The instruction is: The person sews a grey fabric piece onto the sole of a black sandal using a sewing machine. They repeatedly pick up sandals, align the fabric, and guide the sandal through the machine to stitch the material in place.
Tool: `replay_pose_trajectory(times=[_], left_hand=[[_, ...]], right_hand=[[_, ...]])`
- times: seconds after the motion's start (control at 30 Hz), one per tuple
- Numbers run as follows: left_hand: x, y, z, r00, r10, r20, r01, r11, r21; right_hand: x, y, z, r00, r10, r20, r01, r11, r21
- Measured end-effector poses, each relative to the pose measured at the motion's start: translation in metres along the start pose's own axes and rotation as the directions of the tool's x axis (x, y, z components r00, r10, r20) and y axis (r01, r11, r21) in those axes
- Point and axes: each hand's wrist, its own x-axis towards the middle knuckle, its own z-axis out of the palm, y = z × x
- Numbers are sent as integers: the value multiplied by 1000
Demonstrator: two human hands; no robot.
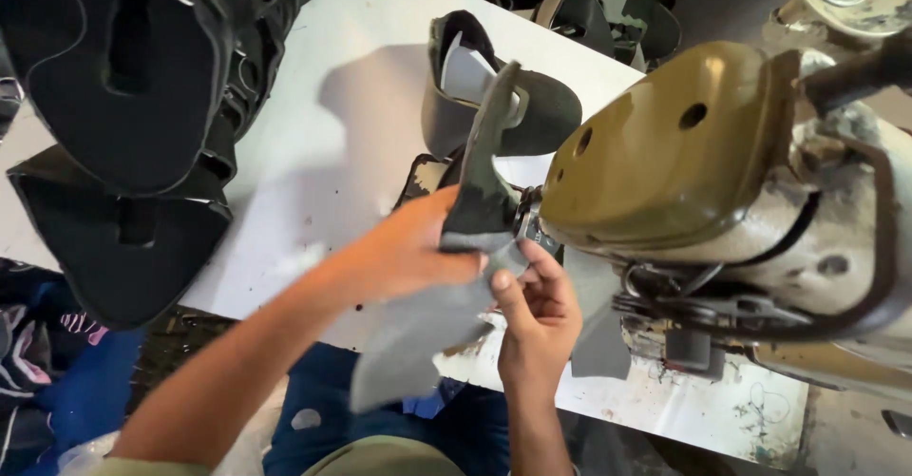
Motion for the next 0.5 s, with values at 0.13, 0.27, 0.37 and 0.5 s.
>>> replay_pose_trajectory(times=[0.13,0.27,0.37,0.5], left_hand=[[27,-15,-22,927,-268,262,309,942,-131],[40,-16,-30,866,-318,385,389,913,-120],[48,-21,-34,845,-332,419,419,898,-135],[58,-32,-39,825,-327,462,424,898,-122]], right_hand=[[1,-4,3,991,9,137,-22,995,94],[5,-21,-29,914,-278,296,393,790,-471],[20,-11,-158,510,-859,-42,625,404,-668],[3,-97,-164,530,-847,-51,-39,36,-999]])
